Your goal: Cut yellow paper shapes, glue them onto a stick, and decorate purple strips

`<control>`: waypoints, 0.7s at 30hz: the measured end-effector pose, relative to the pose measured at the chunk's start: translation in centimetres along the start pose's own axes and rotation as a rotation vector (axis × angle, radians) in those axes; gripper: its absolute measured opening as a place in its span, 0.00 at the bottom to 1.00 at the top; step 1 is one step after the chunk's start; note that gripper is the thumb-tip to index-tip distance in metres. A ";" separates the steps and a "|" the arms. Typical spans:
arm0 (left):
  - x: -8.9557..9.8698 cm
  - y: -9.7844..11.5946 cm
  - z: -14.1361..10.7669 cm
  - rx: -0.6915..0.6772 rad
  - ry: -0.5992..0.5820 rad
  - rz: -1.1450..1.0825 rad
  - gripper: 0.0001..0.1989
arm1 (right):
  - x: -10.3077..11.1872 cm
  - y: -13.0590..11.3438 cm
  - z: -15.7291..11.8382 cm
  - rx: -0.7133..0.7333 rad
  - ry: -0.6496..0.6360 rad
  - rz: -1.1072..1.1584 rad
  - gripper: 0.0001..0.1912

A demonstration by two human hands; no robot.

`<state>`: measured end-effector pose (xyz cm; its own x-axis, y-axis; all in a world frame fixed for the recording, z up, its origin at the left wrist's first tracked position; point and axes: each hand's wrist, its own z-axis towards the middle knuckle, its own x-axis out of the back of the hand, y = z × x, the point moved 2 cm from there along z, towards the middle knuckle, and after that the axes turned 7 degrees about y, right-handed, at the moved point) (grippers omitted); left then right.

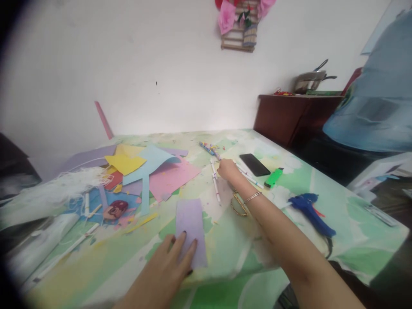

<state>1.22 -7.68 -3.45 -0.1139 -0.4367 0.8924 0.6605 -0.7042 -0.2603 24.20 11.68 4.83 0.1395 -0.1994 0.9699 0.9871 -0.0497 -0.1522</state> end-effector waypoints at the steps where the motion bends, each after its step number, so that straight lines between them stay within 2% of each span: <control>1: 0.2 -0.1 0.2 -0.020 0.002 0.016 0.22 | 0.2 -0.2 0.0 -0.022 -0.030 -0.003 0.11; 7: 1.1 -0.1 3.6 -0.023 0.117 0.066 0.21 | -0.2 -1.1 -2.3 -0.033 -0.243 0.117 0.07; 11: 0.4 -0.4 6.7 -0.059 0.092 0.039 0.24 | -0.4 -0.8 -3.7 -0.023 -0.240 0.313 0.07; 14: -0.3 -1.2 8.5 -0.088 0.082 -0.062 0.27 | -0.4 -0.5 -4.3 -0.020 -0.220 0.503 0.07; 17: -0.3 -2.8 9.3 -0.133 0.118 -0.251 0.19 | -0.6 -0.4 -4.6 -0.029 -0.187 0.797 0.08; 19: -0.1 -4.3 9.3 -0.107 0.157 -0.409 0.13 | -0.7 -0.3 -4.8 -0.056 -0.152 1.084 0.04; 21: 0.0 -5.9 9.0 -0.021 0.198 -0.547 0.11 | -0.5 -0.4 -5.1 -0.081 -0.166 1.286 0.08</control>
<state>4.01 1.50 1.37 -0.5723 -0.1016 0.8138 0.4518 -0.8672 0.2095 23.35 6.79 3.39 0.9910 -0.0254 0.1315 0.1321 0.0261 -0.9909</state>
